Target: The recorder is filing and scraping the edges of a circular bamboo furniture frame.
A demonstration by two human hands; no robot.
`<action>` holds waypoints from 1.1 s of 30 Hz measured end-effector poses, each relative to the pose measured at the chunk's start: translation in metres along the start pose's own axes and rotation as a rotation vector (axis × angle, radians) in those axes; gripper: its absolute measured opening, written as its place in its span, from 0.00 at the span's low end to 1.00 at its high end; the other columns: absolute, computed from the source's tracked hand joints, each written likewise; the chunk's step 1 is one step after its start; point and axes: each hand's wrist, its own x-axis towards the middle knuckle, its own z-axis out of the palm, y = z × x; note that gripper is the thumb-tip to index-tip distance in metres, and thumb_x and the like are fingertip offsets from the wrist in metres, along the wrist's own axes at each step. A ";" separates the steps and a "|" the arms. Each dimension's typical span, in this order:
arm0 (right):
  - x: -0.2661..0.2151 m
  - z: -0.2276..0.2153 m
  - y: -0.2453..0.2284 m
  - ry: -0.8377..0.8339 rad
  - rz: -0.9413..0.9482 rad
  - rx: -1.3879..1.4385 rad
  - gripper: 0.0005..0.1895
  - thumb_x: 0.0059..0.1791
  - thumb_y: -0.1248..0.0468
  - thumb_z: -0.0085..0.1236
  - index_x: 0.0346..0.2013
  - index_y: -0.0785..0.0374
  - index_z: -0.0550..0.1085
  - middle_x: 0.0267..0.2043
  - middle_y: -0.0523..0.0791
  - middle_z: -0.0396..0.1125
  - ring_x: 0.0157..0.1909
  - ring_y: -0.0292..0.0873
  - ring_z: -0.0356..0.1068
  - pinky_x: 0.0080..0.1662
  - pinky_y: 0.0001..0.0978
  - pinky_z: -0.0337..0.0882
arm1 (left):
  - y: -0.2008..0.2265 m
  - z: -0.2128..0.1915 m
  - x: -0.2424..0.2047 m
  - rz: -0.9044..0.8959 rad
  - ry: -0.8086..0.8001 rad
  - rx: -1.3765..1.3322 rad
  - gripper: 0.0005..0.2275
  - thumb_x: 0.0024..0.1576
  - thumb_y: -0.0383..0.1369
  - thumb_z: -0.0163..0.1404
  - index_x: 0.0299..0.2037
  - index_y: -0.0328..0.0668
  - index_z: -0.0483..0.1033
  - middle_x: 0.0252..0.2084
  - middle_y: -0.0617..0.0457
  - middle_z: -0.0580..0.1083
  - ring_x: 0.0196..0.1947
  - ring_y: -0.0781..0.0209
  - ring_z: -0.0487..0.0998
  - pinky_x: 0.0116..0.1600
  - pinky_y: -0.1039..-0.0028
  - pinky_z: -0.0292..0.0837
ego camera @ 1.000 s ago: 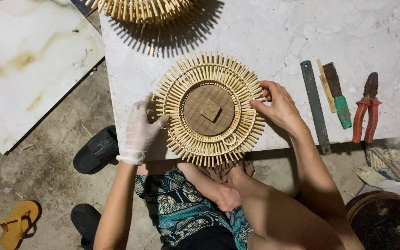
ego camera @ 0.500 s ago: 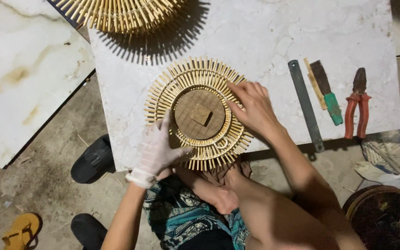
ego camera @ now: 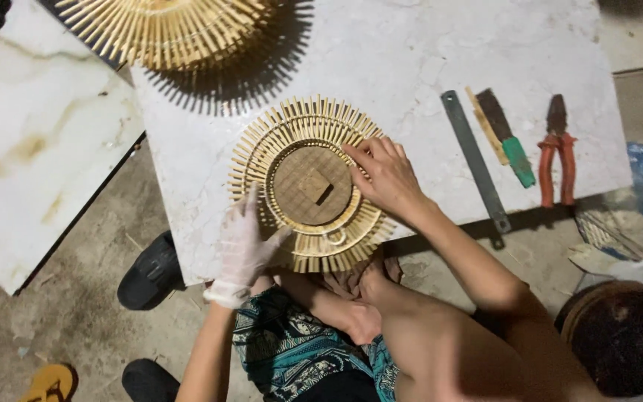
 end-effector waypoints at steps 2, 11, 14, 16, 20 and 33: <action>-0.014 -0.007 -0.001 0.059 0.017 0.027 0.22 0.52 0.60 0.55 0.62 0.59 0.74 0.50 0.48 0.68 0.54 0.45 0.63 0.56 0.44 0.64 | 0.002 -0.005 0.002 0.014 -0.008 0.001 0.53 0.42 0.52 0.68 0.74 0.36 0.48 0.58 0.31 0.68 0.57 0.38 0.69 0.61 0.53 0.64; 0.045 0.010 0.015 -0.023 -0.111 0.075 0.24 0.48 0.66 0.53 0.59 0.60 0.75 0.53 0.46 0.69 0.57 0.43 0.63 0.63 0.48 0.61 | 0.012 -0.004 0.011 0.014 -0.049 0.027 0.56 0.36 0.51 0.70 0.73 0.39 0.49 0.61 0.32 0.65 0.59 0.38 0.67 0.63 0.51 0.61; 0.036 0.016 0.015 -0.054 -0.109 0.083 0.23 0.49 0.67 0.51 0.60 0.58 0.75 0.53 0.45 0.69 0.58 0.43 0.63 0.65 0.46 0.61 | 0.004 -0.001 0.011 0.021 -0.054 0.047 0.56 0.36 0.53 0.69 0.73 0.40 0.49 0.63 0.34 0.65 0.60 0.39 0.67 0.63 0.51 0.61; 0.027 0.014 0.013 -0.006 -0.114 0.063 0.23 0.49 0.66 0.51 0.60 0.58 0.75 0.53 0.45 0.69 0.59 0.44 0.63 0.65 0.45 0.61 | 0.006 -0.006 0.014 0.038 -0.058 0.069 0.56 0.37 0.53 0.68 0.73 0.40 0.49 0.64 0.35 0.65 0.60 0.39 0.67 0.63 0.51 0.61; 0.003 0.012 0.010 0.045 -0.085 0.055 0.25 0.52 0.64 0.51 0.65 0.62 0.72 0.55 0.49 0.67 0.59 0.47 0.62 0.63 0.48 0.59 | 0.004 -0.002 0.006 0.009 -0.094 0.109 0.52 0.43 0.53 0.64 0.74 0.37 0.47 0.71 0.37 0.58 0.66 0.42 0.62 0.68 0.53 0.57; -0.047 -0.002 0.017 0.261 -0.147 -0.036 0.24 0.51 0.56 0.59 0.61 0.61 0.74 0.62 0.54 0.64 0.67 0.52 0.58 0.63 0.54 0.60 | 0.039 0.047 -0.013 -0.101 0.192 -0.075 0.35 0.65 0.49 0.38 0.76 0.32 0.43 0.80 0.37 0.41 0.79 0.43 0.36 0.77 0.50 0.29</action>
